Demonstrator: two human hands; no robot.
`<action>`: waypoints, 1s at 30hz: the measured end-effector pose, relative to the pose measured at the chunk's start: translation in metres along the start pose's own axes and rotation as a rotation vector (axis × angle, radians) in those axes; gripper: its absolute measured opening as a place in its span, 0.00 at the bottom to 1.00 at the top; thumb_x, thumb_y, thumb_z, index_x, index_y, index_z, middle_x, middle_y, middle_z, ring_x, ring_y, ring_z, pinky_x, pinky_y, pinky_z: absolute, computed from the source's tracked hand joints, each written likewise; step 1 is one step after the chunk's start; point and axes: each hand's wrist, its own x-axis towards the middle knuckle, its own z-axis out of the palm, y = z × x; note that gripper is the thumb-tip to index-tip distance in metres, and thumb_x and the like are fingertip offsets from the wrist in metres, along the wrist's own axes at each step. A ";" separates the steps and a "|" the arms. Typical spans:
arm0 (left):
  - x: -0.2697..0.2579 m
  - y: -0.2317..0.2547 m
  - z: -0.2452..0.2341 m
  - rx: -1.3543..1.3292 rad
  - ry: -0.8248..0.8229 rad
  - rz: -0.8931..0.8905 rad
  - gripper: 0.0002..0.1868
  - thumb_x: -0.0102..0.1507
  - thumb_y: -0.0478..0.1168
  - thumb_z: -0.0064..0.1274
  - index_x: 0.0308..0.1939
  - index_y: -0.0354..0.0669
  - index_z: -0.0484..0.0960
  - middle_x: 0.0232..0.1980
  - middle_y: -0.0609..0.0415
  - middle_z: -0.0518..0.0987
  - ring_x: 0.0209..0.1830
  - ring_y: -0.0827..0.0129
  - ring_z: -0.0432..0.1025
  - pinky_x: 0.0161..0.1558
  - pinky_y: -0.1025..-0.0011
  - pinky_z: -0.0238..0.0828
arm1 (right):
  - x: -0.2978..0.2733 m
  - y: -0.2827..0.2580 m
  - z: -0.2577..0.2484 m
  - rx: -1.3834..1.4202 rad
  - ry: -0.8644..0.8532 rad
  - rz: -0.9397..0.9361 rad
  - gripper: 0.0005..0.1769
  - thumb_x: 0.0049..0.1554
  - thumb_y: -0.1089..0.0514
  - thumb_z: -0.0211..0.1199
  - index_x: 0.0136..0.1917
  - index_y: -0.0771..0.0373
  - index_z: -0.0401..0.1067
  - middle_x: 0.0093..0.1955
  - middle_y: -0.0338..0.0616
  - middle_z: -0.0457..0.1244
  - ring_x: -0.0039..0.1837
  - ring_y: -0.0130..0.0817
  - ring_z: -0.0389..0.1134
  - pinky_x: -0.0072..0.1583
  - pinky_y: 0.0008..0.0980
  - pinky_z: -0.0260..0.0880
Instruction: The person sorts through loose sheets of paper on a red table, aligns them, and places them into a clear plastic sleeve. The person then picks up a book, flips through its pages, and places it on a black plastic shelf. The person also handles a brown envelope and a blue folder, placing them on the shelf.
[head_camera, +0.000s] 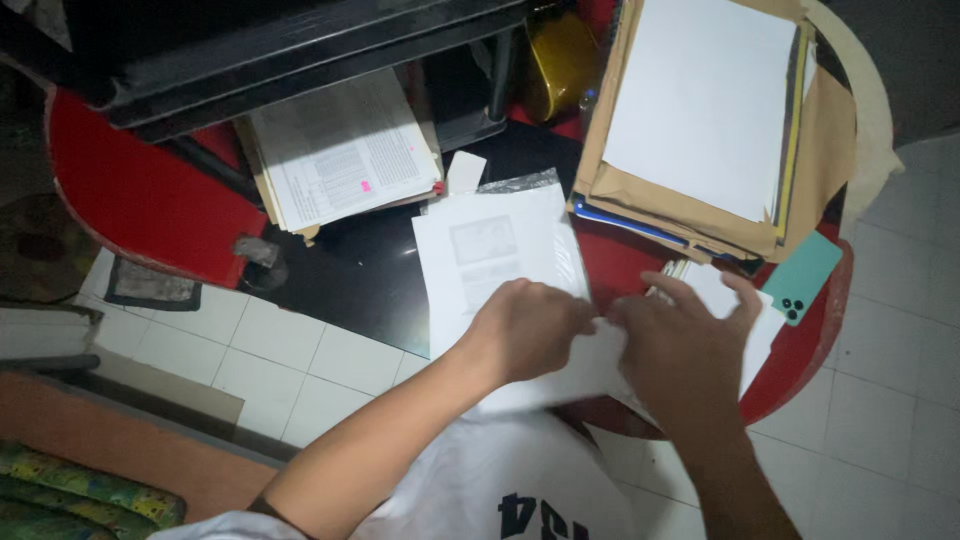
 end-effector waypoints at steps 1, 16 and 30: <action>-0.003 -0.002 0.001 -0.047 0.003 -0.014 0.10 0.53 0.31 0.53 0.33 0.47 0.88 0.33 0.50 0.85 0.31 0.55 0.80 0.34 0.61 0.76 | -0.004 0.012 0.004 0.031 0.042 0.032 0.13 0.48 0.60 0.71 0.46 0.43 0.80 0.51 0.24 0.72 0.69 0.22 0.64 0.75 0.61 0.43; 0.000 0.026 0.023 -0.062 0.003 -0.068 0.16 0.46 0.31 0.52 0.34 0.46 0.89 0.35 0.46 0.85 0.34 0.51 0.80 0.41 0.58 0.76 | -0.027 0.093 -0.004 -0.008 -0.151 0.009 0.12 0.52 0.59 0.65 0.45 0.39 0.81 0.53 0.22 0.72 0.70 0.20 0.64 0.77 0.56 0.43; 0.053 0.062 0.148 -0.108 0.047 -0.190 0.24 0.57 0.54 0.60 0.43 0.35 0.84 0.37 0.35 0.83 0.38 0.40 0.78 0.41 0.50 0.74 | 0.012 0.210 0.087 0.042 -0.230 -0.125 0.09 0.59 0.55 0.62 0.51 0.46 0.82 0.56 0.36 0.71 0.61 0.32 0.70 0.67 0.46 0.59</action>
